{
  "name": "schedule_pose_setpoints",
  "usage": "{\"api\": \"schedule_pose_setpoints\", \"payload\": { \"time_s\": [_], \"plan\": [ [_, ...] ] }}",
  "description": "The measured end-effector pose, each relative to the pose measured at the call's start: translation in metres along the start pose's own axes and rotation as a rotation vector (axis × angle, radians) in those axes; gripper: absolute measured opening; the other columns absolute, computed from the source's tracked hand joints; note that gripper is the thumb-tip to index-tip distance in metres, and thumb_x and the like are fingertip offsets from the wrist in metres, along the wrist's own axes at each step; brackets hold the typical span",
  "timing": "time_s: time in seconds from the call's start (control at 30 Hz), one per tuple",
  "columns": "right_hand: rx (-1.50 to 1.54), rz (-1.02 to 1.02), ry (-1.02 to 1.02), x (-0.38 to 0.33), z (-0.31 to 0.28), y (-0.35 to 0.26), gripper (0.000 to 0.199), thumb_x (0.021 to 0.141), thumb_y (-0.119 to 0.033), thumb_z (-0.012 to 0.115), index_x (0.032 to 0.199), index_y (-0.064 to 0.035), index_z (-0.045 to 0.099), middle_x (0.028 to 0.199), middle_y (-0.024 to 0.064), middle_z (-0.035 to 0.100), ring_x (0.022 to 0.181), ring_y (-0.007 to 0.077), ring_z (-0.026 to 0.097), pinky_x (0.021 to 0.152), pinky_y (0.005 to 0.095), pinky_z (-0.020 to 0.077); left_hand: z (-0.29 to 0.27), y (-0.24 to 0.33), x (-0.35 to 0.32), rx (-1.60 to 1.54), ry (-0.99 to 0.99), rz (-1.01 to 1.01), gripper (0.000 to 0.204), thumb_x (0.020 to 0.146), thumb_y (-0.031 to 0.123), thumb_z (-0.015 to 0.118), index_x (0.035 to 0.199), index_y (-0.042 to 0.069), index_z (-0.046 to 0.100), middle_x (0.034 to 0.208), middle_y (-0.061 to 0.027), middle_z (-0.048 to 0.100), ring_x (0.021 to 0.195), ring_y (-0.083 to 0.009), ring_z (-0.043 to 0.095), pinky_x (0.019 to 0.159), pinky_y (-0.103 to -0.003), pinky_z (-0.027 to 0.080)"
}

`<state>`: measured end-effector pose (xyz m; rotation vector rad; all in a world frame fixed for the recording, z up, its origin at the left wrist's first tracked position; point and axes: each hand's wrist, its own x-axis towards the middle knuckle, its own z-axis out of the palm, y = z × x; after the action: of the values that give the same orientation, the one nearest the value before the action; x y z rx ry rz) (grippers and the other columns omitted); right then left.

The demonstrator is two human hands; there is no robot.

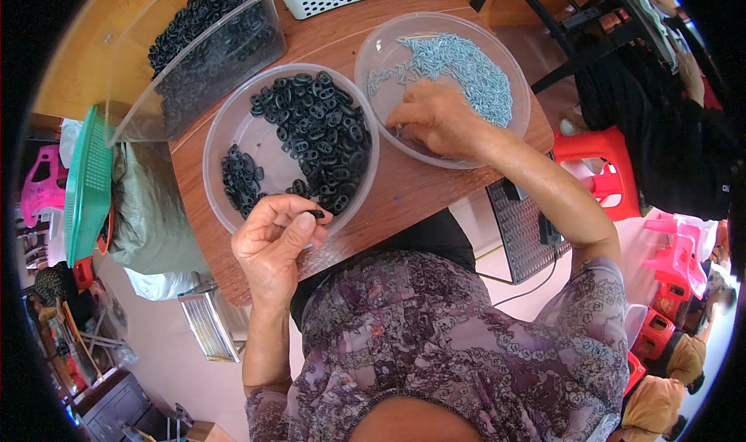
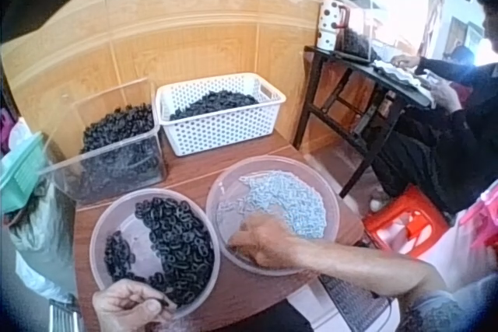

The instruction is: The person repeatedly picks up small pins and plastic cord lock components from trays and assembles them together by hand.

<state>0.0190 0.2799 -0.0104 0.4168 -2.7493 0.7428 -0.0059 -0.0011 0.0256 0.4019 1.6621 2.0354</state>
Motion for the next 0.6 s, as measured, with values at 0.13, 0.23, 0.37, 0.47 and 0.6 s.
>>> {"api": "schedule_pose_setpoints", "payload": {
  "time_s": [0.13, 0.23, 0.37, 0.47, 0.6],
  "plan": [
    [0.012, 0.006, -0.053, 0.002, -0.002, -0.004, 0.014, 0.068, -0.003, 0.065, 0.081, -0.0072, 0.063, 0.073, 0.0078, 0.055, 0.079, 0.0266, 0.052, 0.070, 0.0361, 0.0418, 0.000, -0.001, 0.000, 0.013, -0.006, -0.016, 0.010, 0.082, -0.002, 0.058, 0.091, -0.006, 0.056, 0.081, -0.0148, 0.063, 0.064, -0.0120, 0.059, 0.058, -0.020, 0.048],
    [0.010, 0.007, -0.088, 0.002, -0.002, -0.003, 0.008, 0.070, -0.004, 0.063, 0.078, -0.0061, 0.060, 0.074, 0.0087, 0.055, 0.080, 0.0268, 0.052, 0.070, 0.0365, 0.0422, 0.001, -0.001, 0.000, -0.001, 0.006, -0.015, 0.010, 0.082, -0.002, 0.058, 0.091, -0.007, 0.056, 0.081, -0.0149, 0.064, 0.064, -0.0122, 0.059, 0.057, -0.021, 0.048],
    [0.159, 0.178, -0.055, -0.002, -0.002, 0.000, 0.005, 0.072, -0.005, 0.061, 0.075, -0.0046, 0.057, 0.074, 0.0103, 0.054, 0.082, 0.0276, 0.053, 0.068, 0.0370, 0.0424, 0.005, 0.002, 0.003, -0.022, 0.031, -0.012, 0.011, 0.082, -0.001, 0.059, 0.091, -0.007, 0.056, 0.081, -0.0149, 0.064, 0.063, -0.0127, 0.060, 0.057, -0.021, 0.048],
    [0.111, 0.220, -0.005, -0.001, -0.012, -0.003, 0.007, 0.071, -0.005, 0.062, 0.075, -0.0042, 0.057, 0.074, 0.0108, 0.054, 0.081, 0.0282, 0.053, 0.068, 0.0365, 0.0423, 0.006, 0.000, 0.003, -0.034, 0.024, -0.006, 0.011, 0.082, -0.002, 0.059, 0.091, -0.007, 0.056, 0.081, -0.0149, 0.064, 0.063, -0.0130, 0.060, 0.056, -0.021, 0.048],
    [0.074, -0.042, 0.045, -0.006, -0.005, -0.006, 0.008, 0.070, -0.005, 0.062, 0.075, -0.0040, 0.057, 0.073, 0.0109, 0.054, 0.079, 0.0290, 0.053, 0.068, 0.0360, 0.0424, 0.004, -0.005, 0.003, -0.027, 0.031, -0.014, 0.011, 0.081, -0.002, 0.059, 0.091, -0.007, 0.057, 0.080, -0.0146, 0.064, 0.062, -0.0135, 0.060, 0.056, -0.021, 0.048]
  ]
}}
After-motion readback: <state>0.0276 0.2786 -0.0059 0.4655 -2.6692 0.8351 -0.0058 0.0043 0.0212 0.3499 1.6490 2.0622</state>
